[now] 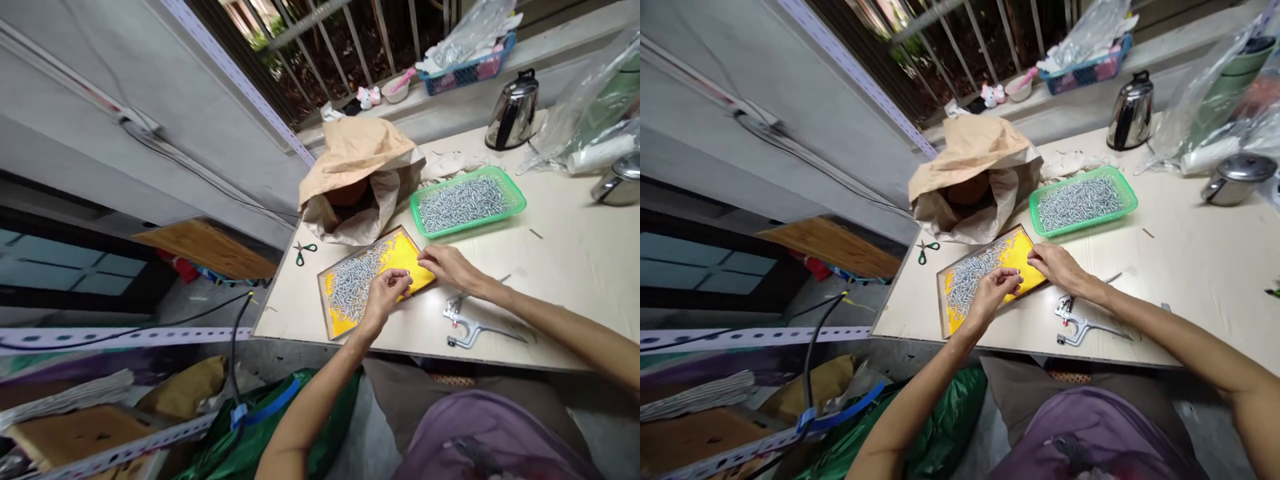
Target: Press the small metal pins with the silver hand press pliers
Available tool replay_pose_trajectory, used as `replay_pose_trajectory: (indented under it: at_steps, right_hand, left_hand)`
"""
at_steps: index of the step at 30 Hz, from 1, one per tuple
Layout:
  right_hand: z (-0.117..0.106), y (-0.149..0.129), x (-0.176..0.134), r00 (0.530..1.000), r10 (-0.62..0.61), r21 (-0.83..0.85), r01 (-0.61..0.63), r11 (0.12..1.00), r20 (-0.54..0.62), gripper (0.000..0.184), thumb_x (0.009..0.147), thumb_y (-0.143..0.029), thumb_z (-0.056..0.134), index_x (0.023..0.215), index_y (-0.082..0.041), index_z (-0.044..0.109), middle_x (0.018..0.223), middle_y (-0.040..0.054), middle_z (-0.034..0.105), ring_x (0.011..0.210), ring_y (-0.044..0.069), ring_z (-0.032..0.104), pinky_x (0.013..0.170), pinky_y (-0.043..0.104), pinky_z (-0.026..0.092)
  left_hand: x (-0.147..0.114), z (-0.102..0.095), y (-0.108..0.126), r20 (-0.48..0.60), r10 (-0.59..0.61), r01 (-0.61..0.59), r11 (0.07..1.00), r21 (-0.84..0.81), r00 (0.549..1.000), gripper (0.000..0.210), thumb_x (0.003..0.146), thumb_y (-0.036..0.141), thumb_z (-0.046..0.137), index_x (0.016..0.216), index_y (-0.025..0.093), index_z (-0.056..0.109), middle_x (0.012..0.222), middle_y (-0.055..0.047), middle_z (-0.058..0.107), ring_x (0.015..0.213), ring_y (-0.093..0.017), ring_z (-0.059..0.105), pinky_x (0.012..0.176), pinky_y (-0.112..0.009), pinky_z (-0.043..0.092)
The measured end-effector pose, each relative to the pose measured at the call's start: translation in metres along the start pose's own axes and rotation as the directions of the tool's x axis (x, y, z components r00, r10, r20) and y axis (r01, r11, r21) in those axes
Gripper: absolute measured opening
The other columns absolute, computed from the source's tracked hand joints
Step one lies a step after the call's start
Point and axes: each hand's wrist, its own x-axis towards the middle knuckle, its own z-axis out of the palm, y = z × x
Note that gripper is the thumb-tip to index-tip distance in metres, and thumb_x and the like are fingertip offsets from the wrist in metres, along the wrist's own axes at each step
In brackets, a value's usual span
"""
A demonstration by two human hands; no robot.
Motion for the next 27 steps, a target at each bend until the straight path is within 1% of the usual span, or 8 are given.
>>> replay_pose_trajectory:
  at_steps: [2, 5, 8, 11, 14, 16, 22, 27]
  right_hand:
    - [-0.016, 0.003, -0.032, 0.994, -0.019, -0.128, 0.033, 0.991, 0.111, 0.020, 0.094, -0.024, 0.046, 0.083, -0.017, 0.062, 0.083, 0.0064, 0.064, 0.074, 0.017, 0.059, 0.067, 0.028, 0.044]
    - [-0.031, 0.011, -0.087, 0.965, 0.060, -0.290, 0.017, 0.957, 0.255, 0.017, 0.093, -0.026, 0.049, 0.087, -0.018, 0.063, 0.086, 0.0065, 0.062, 0.070, 0.016, 0.059, 0.060, 0.027, 0.041]
    - [-0.030, 0.019, -0.134, 0.931, 0.178, -0.408, -0.034, 0.913, 0.319, 0.010, 0.088, -0.027, 0.058, 0.092, -0.018, 0.062, 0.090, 0.0060, 0.060, 0.068, 0.017, 0.058, 0.054, 0.027, 0.037]
    - [-0.023, 0.025, -0.161, 0.918, 0.223, -0.465, -0.049, 0.884, 0.327, 0.007, 0.089, -0.022, 0.053, 0.091, -0.018, 0.059, 0.089, 0.0062, 0.058, 0.069, 0.018, 0.058, 0.053, 0.027, 0.034]
    - [-0.014, 0.032, -0.177, 0.935, 0.184, -0.401, -0.050, 0.915, 0.304, 0.015, 0.093, -0.016, 0.042, 0.090, -0.019, 0.057, 0.089, 0.0064, 0.058, 0.072, 0.018, 0.056, 0.058, 0.028, 0.036]
    - [-0.009, 0.039, -0.185, 0.950, 0.147, -0.335, -0.049, 0.941, 0.274, 0.018, 0.094, -0.016, 0.038, 0.096, -0.020, 0.055, 0.092, 0.0064, 0.058, 0.075, 0.019, 0.055, 0.062, 0.029, 0.038]
    - [-0.001, 0.049, -0.193, 0.966, 0.099, -0.260, -0.035, 0.965, 0.237, 0.023, 0.089, -0.010, 0.039, 0.102, -0.021, 0.054, 0.097, 0.0065, 0.059, 0.080, 0.020, 0.054, 0.068, 0.030, 0.039]
    - [-0.006, 0.034, -0.185, 0.958, 0.134, -0.313, -0.049, 0.948, 0.254, 0.027, 0.086, -0.003, 0.039, 0.097, -0.021, 0.055, 0.094, 0.0076, 0.058, 0.078, 0.020, 0.055, 0.065, 0.030, 0.038]
  left_hand:
    - [-0.017, 0.011, -0.011, 0.108, -0.107, 0.107, 0.994, 0.010, 0.988, 0.035, 0.058, 0.031, 0.083, 0.080, 0.011, 0.067, 0.065, -0.001, 0.066, 0.054, -0.008, 0.057, 0.055, -0.020, 0.049]
    - [-0.036, 0.028, -0.029, 0.221, -0.278, 0.269, 0.960, 0.072, 0.935, 0.037, 0.053, 0.034, 0.087, 0.072, 0.009, 0.066, 0.058, 0.000, 0.062, 0.050, -0.007, 0.054, 0.049, -0.019, 0.046]
    - [-0.045, 0.038, -0.043, 0.227, -0.377, 0.342, 0.923, 0.179, 0.898, 0.036, 0.055, 0.038, 0.086, 0.067, 0.009, 0.066, 0.049, 0.004, 0.053, 0.043, -0.005, 0.045, 0.039, -0.017, 0.037]
    - [-0.046, 0.042, -0.049, 0.182, -0.410, 0.344, 0.886, 0.311, 0.893, 0.034, 0.060, 0.039, 0.081, 0.070, 0.010, 0.068, 0.047, 0.006, 0.050, 0.040, -0.005, 0.040, 0.037, -0.017, 0.032]
    - [-0.047, 0.045, -0.053, 0.165, -0.390, 0.294, 0.859, 0.418, 0.906, 0.030, 0.065, 0.038, 0.077, 0.071, 0.010, 0.069, 0.048, 0.006, 0.049, 0.041, -0.005, 0.039, 0.039, -0.017, 0.032]
    - [-0.048, 0.046, -0.055, 0.168, -0.374, 0.258, 0.842, 0.474, 0.912, 0.028, 0.068, 0.037, 0.073, 0.070, 0.010, 0.068, 0.048, 0.006, 0.049, 0.042, -0.005, 0.039, 0.040, -0.017, 0.032]
    - [-0.047, 0.044, -0.064, 0.189, -0.343, 0.181, 0.801, 0.571, 0.920, 0.029, 0.070, 0.040, 0.069, 0.070, 0.011, 0.069, 0.047, 0.005, 0.047, 0.043, -0.006, 0.039, 0.042, -0.018, 0.033]
    - [-0.041, 0.042, -0.065, 0.249, -0.402, 0.191, 0.784, 0.591, 0.881, 0.025, 0.071, 0.036, 0.068, 0.065, 0.012, 0.069, 0.045, 0.005, 0.047, 0.041, -0.006, 0.038, 0.038, -0.017, 0.033]
